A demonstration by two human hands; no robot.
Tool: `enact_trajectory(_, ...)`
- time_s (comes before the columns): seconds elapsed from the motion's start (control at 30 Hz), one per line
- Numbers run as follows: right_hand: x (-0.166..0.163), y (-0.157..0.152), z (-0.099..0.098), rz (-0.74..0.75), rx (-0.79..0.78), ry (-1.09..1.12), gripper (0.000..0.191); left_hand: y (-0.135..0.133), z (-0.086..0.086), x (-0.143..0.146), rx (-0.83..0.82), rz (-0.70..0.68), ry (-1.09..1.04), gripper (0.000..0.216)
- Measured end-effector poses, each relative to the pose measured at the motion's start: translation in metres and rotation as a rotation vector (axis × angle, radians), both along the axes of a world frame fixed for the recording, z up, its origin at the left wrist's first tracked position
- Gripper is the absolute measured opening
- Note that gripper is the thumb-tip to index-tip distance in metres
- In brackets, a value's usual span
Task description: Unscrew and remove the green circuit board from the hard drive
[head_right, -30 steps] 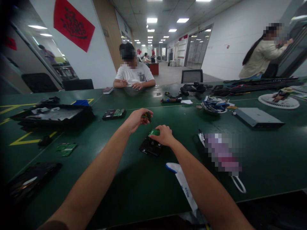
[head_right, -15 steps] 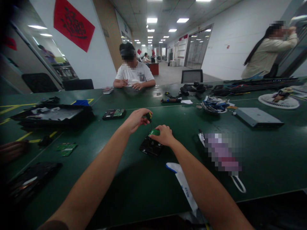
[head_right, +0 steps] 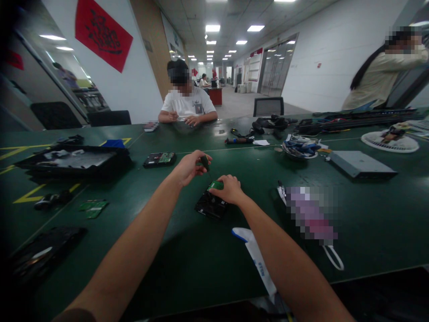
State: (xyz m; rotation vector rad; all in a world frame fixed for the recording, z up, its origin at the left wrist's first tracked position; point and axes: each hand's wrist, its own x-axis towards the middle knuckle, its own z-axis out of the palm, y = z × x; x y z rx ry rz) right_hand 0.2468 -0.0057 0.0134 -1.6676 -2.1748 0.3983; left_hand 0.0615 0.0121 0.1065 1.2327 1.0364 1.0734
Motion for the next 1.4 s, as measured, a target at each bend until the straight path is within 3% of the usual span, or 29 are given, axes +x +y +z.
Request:
enact_trajectory(0.17,-0.0011,-0.0017,0.0018,-0.004,-0.006,0.002,0.056,-0.0001,-0.0011,0.0032,-0.067,-0.075,-0.075,0.024)
enact_trajectory(0.4,-0.0008,-0.0013,0.0015,-0.001,-0.004,0.005,0.059,0.0006,-0.0012,0.0007,-0.015,0.026,-0.017,0.029)
enact_trajectory(0.63,0.0,0.001,-0.0023,0.0,0.001,0.0,0.059,-0.0001,-0.0015,0.004,-0.064,-0.06,-0.078,0.025)
enact_trajectory(0.83,0.0008,0.0021,-0.0036,0.01,0.009,0.007,0.06,0.0017,-0.003,0.003,-0.026,0.053,-0.029,0.026)
enact_trajectory(1.0,0.0009,0.0021,-0.0035,0.012,0.004,0.01,0.058,-0.0011,-0.0018,0.0054,-0.048,-0.031,-0.064,0.024)
enact_trajectory(1.23,0.0001,0.0022,-0.0048,0.001,0.02,-0.008,0.061,-0.001,-0.002,0.0049,-0.003,0.04,-0.007,0.027)
enact_trajectory(1.4,0.0007,0.0031,-0.0055,0.003,0.02,0.002,0.059,-0.0024,-0.0015,0.0059,-0.045,-0.024,-0.056,0.025)
